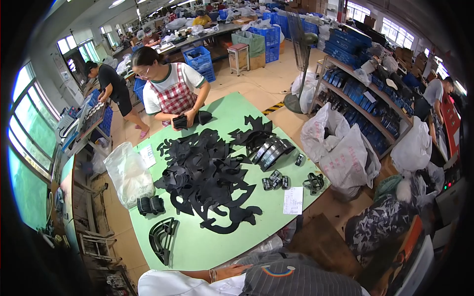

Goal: Cutting out shoe upper components from leather sheets using a hydraulic clicker press and metal dies.

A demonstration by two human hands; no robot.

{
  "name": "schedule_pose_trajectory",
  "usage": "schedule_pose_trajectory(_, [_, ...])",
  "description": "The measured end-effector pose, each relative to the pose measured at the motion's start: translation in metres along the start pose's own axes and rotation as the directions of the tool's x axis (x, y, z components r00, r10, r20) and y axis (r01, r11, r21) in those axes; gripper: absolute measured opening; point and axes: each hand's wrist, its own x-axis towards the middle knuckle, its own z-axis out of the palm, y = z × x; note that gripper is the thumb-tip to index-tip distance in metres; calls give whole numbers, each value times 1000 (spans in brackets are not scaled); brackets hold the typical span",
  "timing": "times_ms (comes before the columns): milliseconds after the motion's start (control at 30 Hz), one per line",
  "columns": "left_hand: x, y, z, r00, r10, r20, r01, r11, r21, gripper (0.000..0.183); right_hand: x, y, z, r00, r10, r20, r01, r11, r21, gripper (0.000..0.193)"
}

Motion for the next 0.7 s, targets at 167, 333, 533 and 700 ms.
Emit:
schedule_pose_trajectory(167, [3, 2, 10, 999, -25, -22, 26, 998, 64, 43, 16, 13, 22, 999, -6, -34, 8, 999, 49, 12])
schedule_pose_trajectory(333, [-4, 17, 20, 999, -37, -22, 39, 995, 94, 44, 27, 10, 10, 1000, -16, -25, 19, 994, 106, 12])
schedule_pose_trajectory(533, [-6, 25, 34, 999, -33, -40, 38, 990, 139, 44, 37, 2, -15, 1000, -12, -19, 15, 988, 152, 11])
schedule_pose_trajectory(700, [8, 22, 44, 996, -25, -85, 42, 978, 203, 44, 51, 2, -38, 999, 1, -46, 7, 986, 167, 11])
